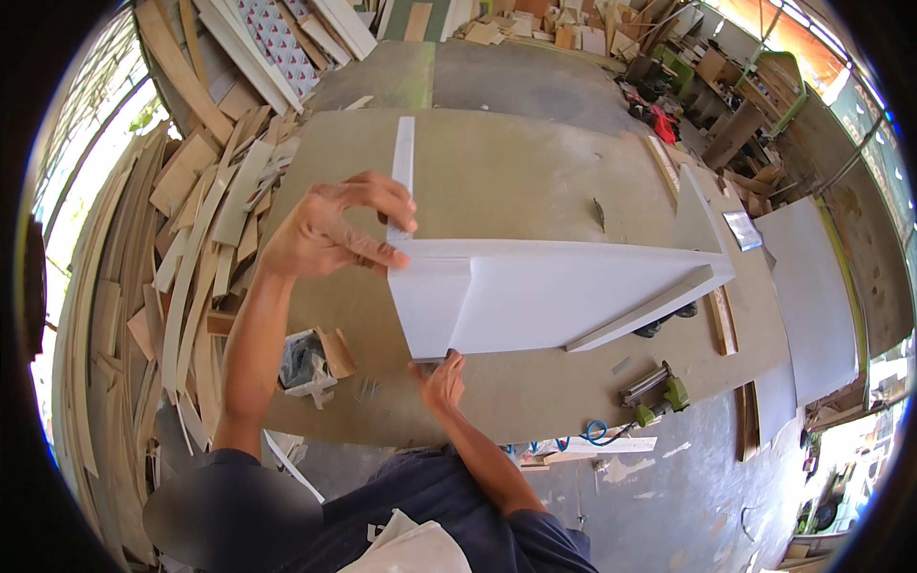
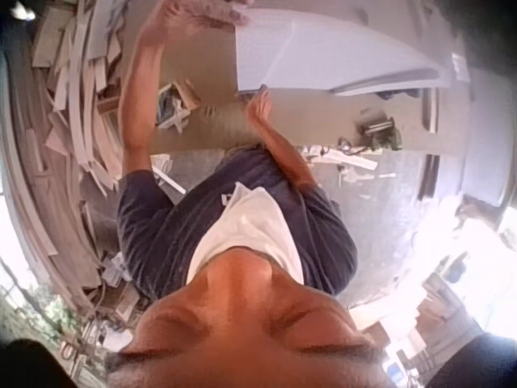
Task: The person assembles a white cabinet component on a workbench. They use a cordless drill to drive screws into the joints of the white panels and then use a pneumatic nail gun to secure the edges of the assembly.
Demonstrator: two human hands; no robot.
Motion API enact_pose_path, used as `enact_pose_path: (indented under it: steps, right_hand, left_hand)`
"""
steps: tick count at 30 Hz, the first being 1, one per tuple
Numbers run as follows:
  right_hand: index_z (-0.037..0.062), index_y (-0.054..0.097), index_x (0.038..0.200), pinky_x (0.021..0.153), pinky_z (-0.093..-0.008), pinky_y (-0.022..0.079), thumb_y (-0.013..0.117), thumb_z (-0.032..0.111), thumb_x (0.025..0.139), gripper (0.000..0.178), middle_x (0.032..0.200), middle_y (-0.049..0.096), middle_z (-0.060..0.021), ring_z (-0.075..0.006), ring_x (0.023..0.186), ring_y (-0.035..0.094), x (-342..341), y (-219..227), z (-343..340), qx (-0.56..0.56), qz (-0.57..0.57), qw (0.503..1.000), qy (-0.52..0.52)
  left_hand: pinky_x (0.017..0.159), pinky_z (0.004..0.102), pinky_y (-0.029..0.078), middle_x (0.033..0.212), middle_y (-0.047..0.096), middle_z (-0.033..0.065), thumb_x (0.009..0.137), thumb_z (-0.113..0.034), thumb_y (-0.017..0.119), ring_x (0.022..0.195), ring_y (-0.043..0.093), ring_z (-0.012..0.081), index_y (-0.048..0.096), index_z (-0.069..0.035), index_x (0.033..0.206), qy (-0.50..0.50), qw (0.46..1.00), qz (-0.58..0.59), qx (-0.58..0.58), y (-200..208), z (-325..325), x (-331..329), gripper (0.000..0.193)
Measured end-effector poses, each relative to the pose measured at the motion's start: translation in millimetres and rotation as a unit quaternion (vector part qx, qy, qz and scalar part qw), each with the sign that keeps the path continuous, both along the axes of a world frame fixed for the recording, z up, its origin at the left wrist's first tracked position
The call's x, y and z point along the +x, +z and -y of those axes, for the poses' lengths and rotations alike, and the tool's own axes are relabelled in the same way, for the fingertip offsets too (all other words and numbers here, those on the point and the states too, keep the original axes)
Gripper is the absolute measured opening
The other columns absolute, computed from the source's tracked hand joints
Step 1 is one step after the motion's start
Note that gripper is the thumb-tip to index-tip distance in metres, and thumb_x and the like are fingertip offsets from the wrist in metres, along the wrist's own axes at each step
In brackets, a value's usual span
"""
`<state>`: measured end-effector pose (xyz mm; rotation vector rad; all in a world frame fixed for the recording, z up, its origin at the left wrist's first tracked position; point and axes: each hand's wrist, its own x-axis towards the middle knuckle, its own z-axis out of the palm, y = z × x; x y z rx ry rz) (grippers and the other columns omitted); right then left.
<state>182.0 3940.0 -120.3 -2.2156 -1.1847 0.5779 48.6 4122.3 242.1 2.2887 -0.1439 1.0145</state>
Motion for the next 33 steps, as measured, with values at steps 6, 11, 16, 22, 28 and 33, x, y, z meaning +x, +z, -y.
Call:
enact_pose_path:
  steps: [6,11,16,22,28,33]
  right_hand:
    - [-0.0056,0.044,0.124,0.1,-0.0467,0.038,0.087,0.061,0.065,0.099,0.122,0.052,-0.019,-0.0348,0.122,0.049,-22,-20,-18,-0.075,0.072,0.989,-0.101]
    - [-0.0035,0.045,0.123,0.098,-0.0473,0.036,0.088,0.057,0.062,0.096,0.118,0.053,-0.0165,-0.0332,0.119,0.048,-23,-32,-21,-0.064,0.106,0.985,-0.121]
    - [-0.0033,0.045,0.121,0.097,-0.0472,0.036,0.087,0.052,0.06,0.092,0.115,0.054,-0.0165,-0.034,0.118,0.048,-26,-43,-23,-0.035,0.124,0.982,-0.136]
    - [-0.0037,0.044,0.121,0.101,-0.0485,0.035,0.087,0.052,0.062,0.092,0.115,0.053,-0.018,-0.0357,0.119,0.047,-36,-48,-28,-0.023,0.121,0.977,-0.174]
    - [-0.0035,0.045,0.118,0.1,-0.049,0.037,0.086,0.051,0.064,0.087,0.114,0.054,-0.0185,-0.0368,0.116,0.048,-29,-47,-26,0.008,0.109,0.983,-0.15]
    - [-0.0022,0.046,0.113,0.096,-0.0476,0.04,0.087,0.048,0.065,0.08,0.109,0.053,-0.018,-0.0372,0.11,0.051,-30,-53,-28,0.049,0.115,0.98,-0.155]
  left_hand:
    - [0.084,0.0364,0.053,0.101,0.072,-0.001,0.063,-0.003,0.089,0.1,0.062,0.0233,0.084,-0.022,0.1,-0.033,0.999,-0.009,-0.022,4,-8,5,0.041]
    - [0.082,0.036,0.052,0.101,0.074,0.0005,0.065,-0.004,0.088,0.099,0.062,0.023,0.084,-0.019,0.099,-0.061,0.998,-0.005,-0.024,4,-12,5,0.038]
    - [0.083,0.036,0.052,0.1,0.075,0.0021,0.064,-0.004,0.088,0.1,0.061,0.0227,0.084,-0.017,0.099,-0.096,0.993,0.012,-0.062,1,-11,6,0.038]
    - [0.084,0.0343,0.052,0.104,0.076,0.0031,0.065,-0.005,0.087,0.1,0.061,0.0227,0.084,-0.017,0.097,-0.097,0.995,0.021,-0.032,-1,-15,8,0.034]
    - [0.08,0.0328,0.052,0.104,0.079,0.0045,0.069,-0.006,0.084,0.098,0.062,0.0233,0.083,-0.013,0.097,-0.108,0.994,0.0,-0.019,5,-13,7,0.03]
    - [0.08,0.033,0.053,0.104,0.079,0.0061,0.073,-0.003,0.08,0.096,0.063,0.0245,0.083,-0.012,0.098,-0.12,0.993,-0.002,0.003,7,-15,7,0.026]
